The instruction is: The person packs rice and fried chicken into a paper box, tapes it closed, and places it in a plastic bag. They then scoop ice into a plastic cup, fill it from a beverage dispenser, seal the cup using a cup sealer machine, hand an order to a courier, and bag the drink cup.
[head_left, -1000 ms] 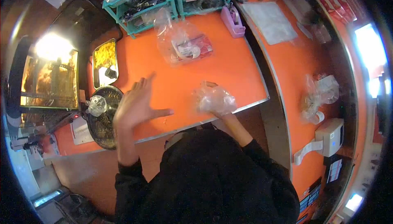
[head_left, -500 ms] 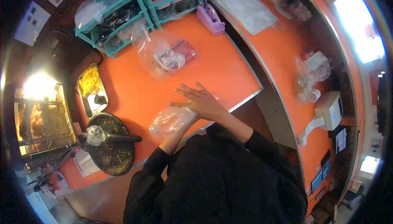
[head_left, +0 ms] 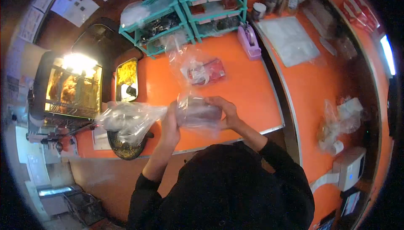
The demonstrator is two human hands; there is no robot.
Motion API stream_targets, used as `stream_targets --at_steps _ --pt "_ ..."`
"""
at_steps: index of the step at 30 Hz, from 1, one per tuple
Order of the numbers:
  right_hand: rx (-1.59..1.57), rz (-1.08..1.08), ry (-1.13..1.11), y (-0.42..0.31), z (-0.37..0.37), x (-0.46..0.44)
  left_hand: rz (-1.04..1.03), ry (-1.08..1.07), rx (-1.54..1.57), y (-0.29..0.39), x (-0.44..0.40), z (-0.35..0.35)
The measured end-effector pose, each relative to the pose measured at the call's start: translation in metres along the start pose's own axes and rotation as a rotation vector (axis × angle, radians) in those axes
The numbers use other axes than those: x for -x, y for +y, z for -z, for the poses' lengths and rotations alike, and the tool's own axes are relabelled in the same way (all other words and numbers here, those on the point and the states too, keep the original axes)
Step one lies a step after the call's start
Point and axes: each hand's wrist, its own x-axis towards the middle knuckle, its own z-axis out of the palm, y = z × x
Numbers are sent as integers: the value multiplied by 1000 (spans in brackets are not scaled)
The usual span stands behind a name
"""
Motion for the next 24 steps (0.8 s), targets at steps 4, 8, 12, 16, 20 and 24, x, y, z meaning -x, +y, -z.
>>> stream_targets --at_steps 4,8,12,16,20,24 --pt "-1109 -619 73 -22 -2 -6 -280 248 -1188 16 34 -24" --pt "-1715 -1086 -78 -9 -25 15 -988 -420 -1596 7 16 -16" --pt "-1610 -1362 -402 23 -10 20 -1260 -750 -1529 -32 3 -12" --pt "-1132 -1472 -830 97 53 7 -886 -282 -1493 -92 -31 -5" --pt "-101 -885 -153 249 154 -29 -394 -47 -1070 -109 -45 -22" --pt "899 -521 303 334 254 -119 -430 118 -1298 -140 -73 -5"
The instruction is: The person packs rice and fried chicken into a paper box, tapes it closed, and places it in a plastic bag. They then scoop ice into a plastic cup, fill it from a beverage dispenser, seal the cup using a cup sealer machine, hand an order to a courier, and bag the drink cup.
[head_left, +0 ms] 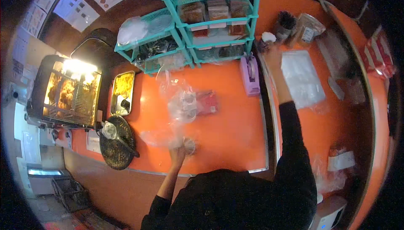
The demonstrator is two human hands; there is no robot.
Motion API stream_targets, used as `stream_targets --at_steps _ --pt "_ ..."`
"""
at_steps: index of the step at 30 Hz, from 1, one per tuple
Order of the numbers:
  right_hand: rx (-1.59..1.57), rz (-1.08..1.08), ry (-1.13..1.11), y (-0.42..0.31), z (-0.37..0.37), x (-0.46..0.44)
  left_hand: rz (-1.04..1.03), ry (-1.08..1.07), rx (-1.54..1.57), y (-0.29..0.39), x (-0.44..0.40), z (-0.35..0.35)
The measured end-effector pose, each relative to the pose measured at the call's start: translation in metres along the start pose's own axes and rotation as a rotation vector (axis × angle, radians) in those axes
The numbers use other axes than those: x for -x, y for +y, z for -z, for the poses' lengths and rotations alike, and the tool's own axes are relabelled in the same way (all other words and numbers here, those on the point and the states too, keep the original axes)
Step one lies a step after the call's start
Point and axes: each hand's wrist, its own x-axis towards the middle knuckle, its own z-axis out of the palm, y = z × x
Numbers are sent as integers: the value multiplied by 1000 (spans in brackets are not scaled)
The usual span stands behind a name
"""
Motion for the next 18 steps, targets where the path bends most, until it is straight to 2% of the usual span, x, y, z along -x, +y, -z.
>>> stream_targets --at_steps 2,3,4,6,8,11,14,15,17,18 --pt "-26 178 23 22 -7 -35 138 8 262 -2 2 1" --pt "52 184 -17 35 -17 -48 194 20 349 1 5 4" --pt "128 197 -60 42 -28 -55 178 -41 349 15 7 15" --pt "130 59 -151 30 -24 -66 201 -83 357 20 15 21" --pt "102 186 -90 39 -20 -66 123 -128 282 18 21 20" --pt "60 157 -114 69 -39 -79 -18 -77 397 29 21 32" --pt "120 156 -89 71 -45 -80 27 -88 491 -6 25 6" --pt "98 138 -203 62 -33 -82 36 -75 496 -7 27 7" --pt "100 121 -178 48 -23 -81 103 -211 611 -4 27 13" --pt "107 89 -151 41 -22 -82 112 -195 621 5 26 21"
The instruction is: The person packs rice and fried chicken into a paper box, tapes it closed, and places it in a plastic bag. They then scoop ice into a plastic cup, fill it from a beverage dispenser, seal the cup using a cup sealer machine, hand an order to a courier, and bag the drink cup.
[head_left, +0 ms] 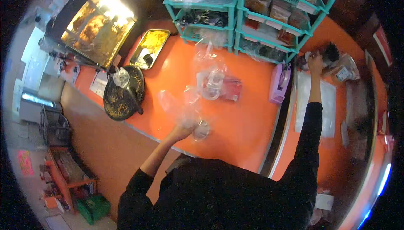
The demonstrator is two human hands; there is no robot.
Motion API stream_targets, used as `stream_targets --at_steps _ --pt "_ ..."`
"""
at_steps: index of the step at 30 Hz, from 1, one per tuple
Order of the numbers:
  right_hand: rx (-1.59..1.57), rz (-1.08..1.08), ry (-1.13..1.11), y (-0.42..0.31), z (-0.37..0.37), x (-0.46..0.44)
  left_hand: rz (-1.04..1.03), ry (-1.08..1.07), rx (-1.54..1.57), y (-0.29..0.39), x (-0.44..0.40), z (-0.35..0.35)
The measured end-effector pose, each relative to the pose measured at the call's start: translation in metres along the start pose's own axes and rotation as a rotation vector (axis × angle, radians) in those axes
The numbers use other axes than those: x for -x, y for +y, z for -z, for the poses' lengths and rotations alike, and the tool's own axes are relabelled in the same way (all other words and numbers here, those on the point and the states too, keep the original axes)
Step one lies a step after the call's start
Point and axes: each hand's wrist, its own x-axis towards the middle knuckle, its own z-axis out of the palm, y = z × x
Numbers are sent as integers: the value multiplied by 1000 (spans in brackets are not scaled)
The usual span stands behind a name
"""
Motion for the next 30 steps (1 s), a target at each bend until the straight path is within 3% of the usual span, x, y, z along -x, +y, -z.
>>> stream_targets --at_steps 2,3,6,9,12,14,15,16,17,18,19,20,22,23,24,25,26,27,28,30 --pt "-117 70 75 32 -34 -8 -8 -84 91 28 3 5" --pt "-231 120 151 47 -47 -16 28 -85 -52 13 -2 6" --pt "-163 179 157 53 -34 -26 21 8 8 18 -4 7" --pt "-108 51 294 -2 18 -3 36 8 87 22 -2 12" --pt "-57 108 463 -62 78 44 73 -87 138 4 -13 11" --pt "-516 124 -115 -135 129 130 43 -135 158 -2 -21 12" --pt "-1089 29 -439 -147 113 185 14 -128 203 0 -22 12" --pt "-1261 -123 -891 -182 121 234 -2 -138 224 3 -23 9" --pt "-1292 24 -1105 -217 128 285 -17 -150 245 7 -23 7" --pt "-1235 10 -1208 -262 137 324 -199 -65 125 16 -24 6" --pt "-1257 109 -1103 -278 116 366 -293 -35 68 11 -29 5" --pt "-1149 73 -964 -299 110 387 -385 1 10 7 -34 4" --pt "-1036 24 -813 -319 96 420 24 -197 -89 -29 -59 -2" --pt "-915 92 -534 -321 85 434 11 -212 -95 -27 -57 -4" --pt "-780 159 -257 -324 82 438 -176 -68 -106 -22 -55 -9" --pt "-769 151 -243 -323 80 439 -359 74 -110 -19 -54 -12" --pt "-737 273 -185 -320 78 442 -369 60 -109 -17 -55 -12" --pt "-703 389 -133 -320 81 445 -304 110 -192 -15 -52 -12" --pt "-694 373 -130 -320 83 446 -238 160 -276 -13 -49 -11" --pt "-482 451 -199 -323 83 443 -152 112 -381 17 -33 -1"
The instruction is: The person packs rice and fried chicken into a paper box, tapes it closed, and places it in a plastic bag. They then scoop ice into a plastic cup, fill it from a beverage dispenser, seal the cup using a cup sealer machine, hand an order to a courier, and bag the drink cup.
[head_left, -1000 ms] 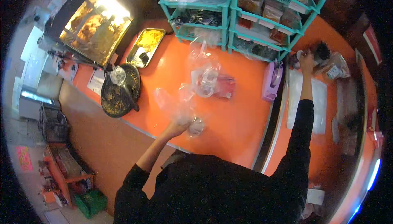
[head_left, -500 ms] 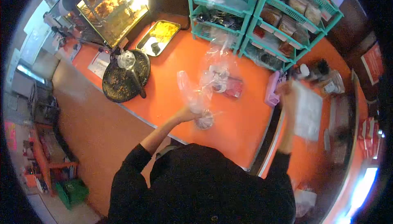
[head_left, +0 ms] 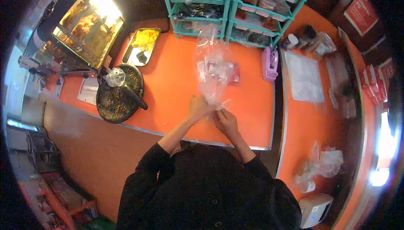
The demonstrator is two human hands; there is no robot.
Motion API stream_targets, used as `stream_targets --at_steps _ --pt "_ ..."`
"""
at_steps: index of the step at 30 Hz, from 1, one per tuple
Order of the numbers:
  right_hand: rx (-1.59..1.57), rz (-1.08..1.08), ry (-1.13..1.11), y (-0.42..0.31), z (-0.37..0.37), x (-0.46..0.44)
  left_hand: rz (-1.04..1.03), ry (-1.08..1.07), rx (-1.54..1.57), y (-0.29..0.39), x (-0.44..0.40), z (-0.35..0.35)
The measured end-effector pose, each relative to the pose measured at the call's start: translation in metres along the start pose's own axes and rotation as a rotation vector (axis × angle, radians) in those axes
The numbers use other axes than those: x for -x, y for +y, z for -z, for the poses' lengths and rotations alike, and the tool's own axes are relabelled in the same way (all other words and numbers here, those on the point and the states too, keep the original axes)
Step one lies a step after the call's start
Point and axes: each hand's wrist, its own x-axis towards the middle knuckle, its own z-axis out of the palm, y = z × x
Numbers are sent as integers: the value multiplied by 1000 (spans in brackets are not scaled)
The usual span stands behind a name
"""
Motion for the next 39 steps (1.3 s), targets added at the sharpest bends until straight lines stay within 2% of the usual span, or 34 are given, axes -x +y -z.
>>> stream_targets --at_steps 1,2,4,7,9,11,13,15,16,18,19,20,21,22,23,25,26,28,30,36,38,39 --pt "7 -13 8 -5 -1 -1 74 -48 -106 14 4 12" --pt "-69 -95 50 -11 -4 -3 62 -58 -108 14 5 11" --pt "-137 -184 96 -17 -12 -2 26 39 110 15 10 10" --pt "19 -152 133 -20 -27 4 -91 121 264 26 23 21" --pt "146 -82 214 -23 -29 5 -67 164 272 22 23 13" --pt "140 -65 269 -26 -29 5 -44 199 278 19 29 9" --pt "141 -44 324 -31 -26 6 155 154 675 40 41 28" --pt "-59 -238 369 -40 -23 4 142 198 756 30 41 14" --pt "-51 -248 374 -45 -20 1 136 257 838 21 39 3" --pt "-219 -465 391 -49 -15 -6 105 231 919 -2 31 -21" --pt "-212 -469 394 -47 -18 -8 76 220 1001 -6 28 -24" --pt "-401 -628 418 -43 -24 -9 73 214 1004 -12 24 -25" --pt "-593 -783 438 -40 -27 -10 43 122 795 -15 21 -20" --pt "-589 -783 441 -35 -28 -12 12 35 586 -15 18 -16" --pt "-635 -749 481 -29 -28 -12 10 34 587 -13 17 -16" --pt "-678 -713 519 -21 -28 -14 -125 106 845 1 20 -7" --pt "-696 -757 515 -17 -28 -14 -126 108 847 -4 17 -12" --pt "-713 -802 512 -12 -22 -16 -88 81 648 -17 11 -19" --pt "-496 -726 298 -7 -11 -17 -79 86 638 -20 11 -21" --pt "-493 -708 64 1 -4 -15 -47 53 684 -17 16 -19" --pt "-530 -725 129 3 -4 -12 -49 42 752 -18 16 -20" --pt "-569 -743 196 2 -3 -14 -75 50 684 -17 16 -18"
